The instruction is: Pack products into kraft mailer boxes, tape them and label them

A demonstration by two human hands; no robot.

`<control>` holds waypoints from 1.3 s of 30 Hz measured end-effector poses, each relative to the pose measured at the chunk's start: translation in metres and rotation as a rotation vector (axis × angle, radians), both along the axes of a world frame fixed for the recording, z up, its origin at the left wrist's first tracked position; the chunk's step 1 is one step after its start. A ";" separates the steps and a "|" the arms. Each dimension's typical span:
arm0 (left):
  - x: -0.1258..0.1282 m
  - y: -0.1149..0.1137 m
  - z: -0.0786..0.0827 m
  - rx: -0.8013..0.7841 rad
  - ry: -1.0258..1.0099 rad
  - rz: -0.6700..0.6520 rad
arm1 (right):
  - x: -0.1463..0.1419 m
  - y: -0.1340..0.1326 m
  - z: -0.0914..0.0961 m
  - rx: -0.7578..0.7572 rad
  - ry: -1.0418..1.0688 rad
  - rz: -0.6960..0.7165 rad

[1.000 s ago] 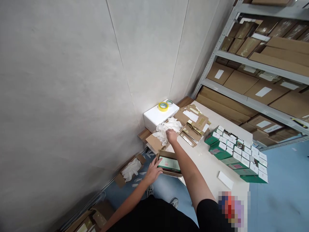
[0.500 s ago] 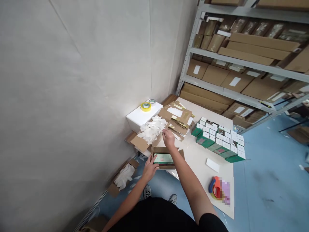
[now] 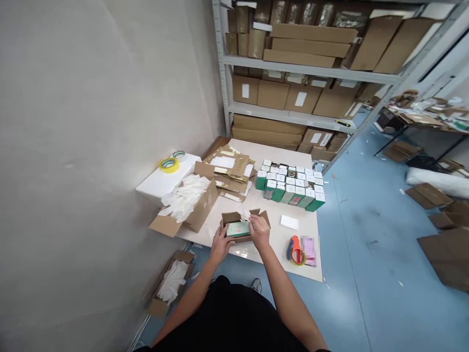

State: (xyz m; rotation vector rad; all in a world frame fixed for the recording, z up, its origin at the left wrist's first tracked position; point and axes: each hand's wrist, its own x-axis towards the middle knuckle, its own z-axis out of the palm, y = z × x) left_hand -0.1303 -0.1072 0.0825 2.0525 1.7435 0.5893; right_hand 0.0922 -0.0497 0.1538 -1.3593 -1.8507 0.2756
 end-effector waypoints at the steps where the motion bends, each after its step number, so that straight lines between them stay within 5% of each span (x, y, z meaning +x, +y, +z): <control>1: 0.007 0.005 -0.001 -0.004 -0.003 -0.013 | 0.008 -0.002 -0.005 -0.032 -0.035 -0.016; 12: 0.039 0.078 -0.010 0.002 0.013 -0.251 | 0.028 0.012 -0.046 -0.485 -0.243 -0.036; 21: 0.022 0.132 -0.054 -0.223 0.005 -0.347 | 0.009 0.023 -0.057 -0.555 -0.260 -0.215; 25: -0.003 0.139 -0.072 -0.204 -0.064 -0.289 | 0.004 0.019 -0.065 -0.528 -0.235 -0.260; 27: -0.018 0.140 -0.080 -0.234 -0.117 -0.154 | 0.002 0.015 -0.070 -0.509 -0.221 -0.295; 31: -0.040 0.144 -0.090 -0.493 -0.216 0.104 | -0.003 0.007 -0.079 -0.469 -0.165 -0.370; 35: -0.040 0.144 -0.084 -0.405 -0.319 -0.036 | -0.006 0.002 -0.087 -0.458 -0.144 -0.482; 39: -0.025 0.135 -0.080 -0.329 -0.229 -0.312 | -0.005 -0.005 -0.099 -0.487 -0.135 -0.594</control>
